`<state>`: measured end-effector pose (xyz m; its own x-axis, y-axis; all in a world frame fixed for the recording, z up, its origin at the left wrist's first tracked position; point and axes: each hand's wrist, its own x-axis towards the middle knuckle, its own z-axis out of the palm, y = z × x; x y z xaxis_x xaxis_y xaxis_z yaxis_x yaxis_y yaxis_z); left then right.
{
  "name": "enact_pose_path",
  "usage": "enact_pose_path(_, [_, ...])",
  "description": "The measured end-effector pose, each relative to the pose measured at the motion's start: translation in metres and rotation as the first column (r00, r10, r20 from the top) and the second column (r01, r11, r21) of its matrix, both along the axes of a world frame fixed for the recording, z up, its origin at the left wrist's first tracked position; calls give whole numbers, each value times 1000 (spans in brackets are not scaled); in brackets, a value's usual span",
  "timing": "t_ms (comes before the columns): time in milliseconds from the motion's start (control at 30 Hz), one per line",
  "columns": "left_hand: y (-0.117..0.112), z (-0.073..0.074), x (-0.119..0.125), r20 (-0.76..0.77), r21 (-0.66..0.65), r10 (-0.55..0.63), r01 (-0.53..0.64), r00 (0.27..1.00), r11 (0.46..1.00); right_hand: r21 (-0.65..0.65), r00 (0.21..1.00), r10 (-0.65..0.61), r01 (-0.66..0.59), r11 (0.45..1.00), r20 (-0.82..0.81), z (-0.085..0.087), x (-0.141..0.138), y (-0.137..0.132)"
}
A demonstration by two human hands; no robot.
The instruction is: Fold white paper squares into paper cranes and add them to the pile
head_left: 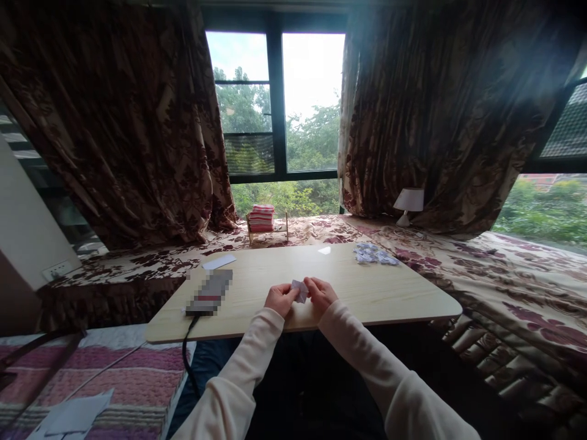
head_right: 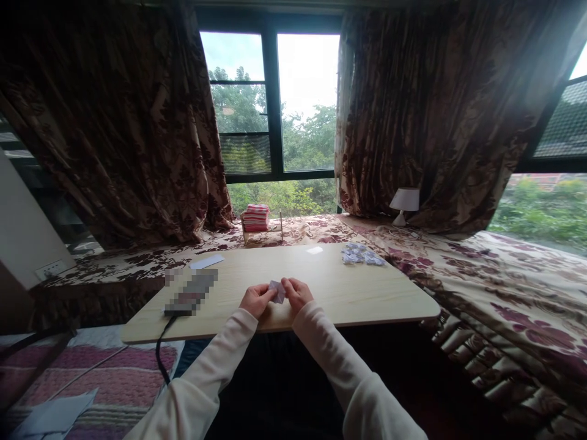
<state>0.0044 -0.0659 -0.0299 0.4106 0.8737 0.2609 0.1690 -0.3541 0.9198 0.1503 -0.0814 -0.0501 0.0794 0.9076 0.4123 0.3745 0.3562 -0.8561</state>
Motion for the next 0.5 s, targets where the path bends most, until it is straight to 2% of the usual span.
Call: enact_pose_path(500, [-2,2,-1,63,-61,105,-101,993,993,57,999,36,-38,998,32,4,1,-8])
